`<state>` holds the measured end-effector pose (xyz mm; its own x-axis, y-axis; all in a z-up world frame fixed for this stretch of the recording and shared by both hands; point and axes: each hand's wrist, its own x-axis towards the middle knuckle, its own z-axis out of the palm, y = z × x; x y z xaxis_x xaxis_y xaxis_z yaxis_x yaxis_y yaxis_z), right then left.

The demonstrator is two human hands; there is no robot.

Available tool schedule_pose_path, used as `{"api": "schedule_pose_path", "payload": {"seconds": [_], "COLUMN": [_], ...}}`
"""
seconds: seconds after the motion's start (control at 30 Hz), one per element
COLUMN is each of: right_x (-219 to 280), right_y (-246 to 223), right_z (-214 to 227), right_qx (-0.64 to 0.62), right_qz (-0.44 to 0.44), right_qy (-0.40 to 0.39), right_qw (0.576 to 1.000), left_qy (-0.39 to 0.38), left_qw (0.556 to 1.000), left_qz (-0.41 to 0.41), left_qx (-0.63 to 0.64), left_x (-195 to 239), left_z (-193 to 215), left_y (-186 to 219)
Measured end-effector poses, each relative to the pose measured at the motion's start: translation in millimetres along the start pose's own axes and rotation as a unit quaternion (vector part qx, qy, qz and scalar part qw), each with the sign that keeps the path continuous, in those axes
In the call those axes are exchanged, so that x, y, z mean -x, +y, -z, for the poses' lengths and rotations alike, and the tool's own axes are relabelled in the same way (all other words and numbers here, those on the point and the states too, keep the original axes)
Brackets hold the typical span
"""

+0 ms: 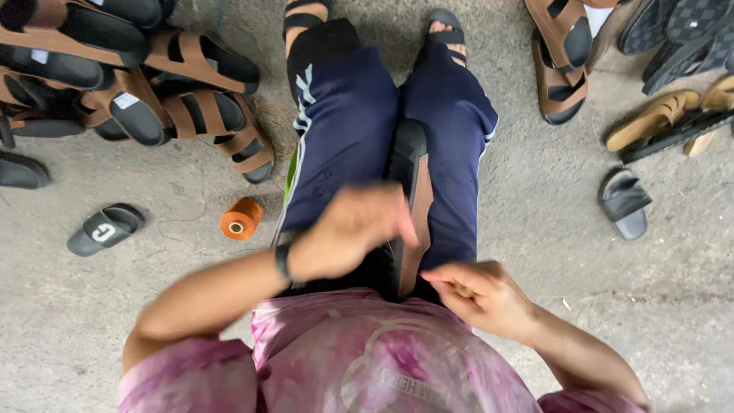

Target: The person sits on the ground and sews a brown sandal using a needle and thread. They pull the thread through the sole repeatedly, then cut the thread with a lighter and place the sandal aside.

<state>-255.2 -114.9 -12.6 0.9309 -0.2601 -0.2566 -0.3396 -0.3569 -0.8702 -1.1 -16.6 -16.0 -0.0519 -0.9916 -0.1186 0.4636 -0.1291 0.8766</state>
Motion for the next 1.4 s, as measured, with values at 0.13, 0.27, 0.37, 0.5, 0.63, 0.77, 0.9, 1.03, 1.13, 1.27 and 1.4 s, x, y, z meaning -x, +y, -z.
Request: {"api": "schedule_pose_path", "payload": {"seconds": [0.13,0.27,0.37,0.5,0.63,0.77,0.9,1.03,1.13,1.27,1.4], "right_x": [-24.9,-12.6,-10.5,-8.6,-7.1,-5.6,-10.1,-11.4,-3.7,-9.2,-13.9], "right_y": [0.9,-8.3,-15.5,-21.0,-29.2,-42.6,-12.0,-7.6,-8.2,-9.0,-19.2], "right_z": [-4.1,5.1,6.8,5.4,4.5,3.0,-31.1,-40.8,-31.7,-27.4,-21.0], "right_qx": [-0.082,0.16,0.274,0.331,0.401,0.475,0.445,0.392,0.354,0.21,0.227], "right_qz": [0.031,0.079,0.156,0.15,0.155,0.146,0.15,0.125,0.079,0.089,0.144], "right_qy": [0.055,0.033,0.072,0.06,0.061,0.065,0.084,0.111,0.079,0.057,0.104], "right_qw": [0.995,0.983,0.946,0.93,0.901,0.865,0.879,0.905,0.929,0.972,0.958], "left_qy": [0.221,0.172,0.318,0.117,0.1,0.102,0.11,0.132,0.152,0.047,0.165], "left_qw": [0.971,0.914,0.771,0.833,0.843,0.854,0.858,0.832,0.901,0.984,0.959], "left_qz": [-0.033,-0.07,-0.141,-0.114,-0.13,-0.138,-0.158,-0.151,-0.09,0.046,0.06], "left_qx": [0.085,-0.361,-0.533,-0.529,-0.512,-0.491,-0.476,-0.518,-0.395,0.164,-0.223], "left_x": [-34.1,-11.7,6.6,46.3,57.1,52.6,47.9,54.7,67.1,80.8,65.5], "left_z": [17.7,51.2,18.3,-10.6,-21.5,-20.0,-16.7,-18.7,-23.0,-18.2,-21.8], "left_y": [-28.9,37.9,59.6,-0.3,-31.1,-40.8,-54.9,-59.2,-42.6,-20.9,-36.0]}}
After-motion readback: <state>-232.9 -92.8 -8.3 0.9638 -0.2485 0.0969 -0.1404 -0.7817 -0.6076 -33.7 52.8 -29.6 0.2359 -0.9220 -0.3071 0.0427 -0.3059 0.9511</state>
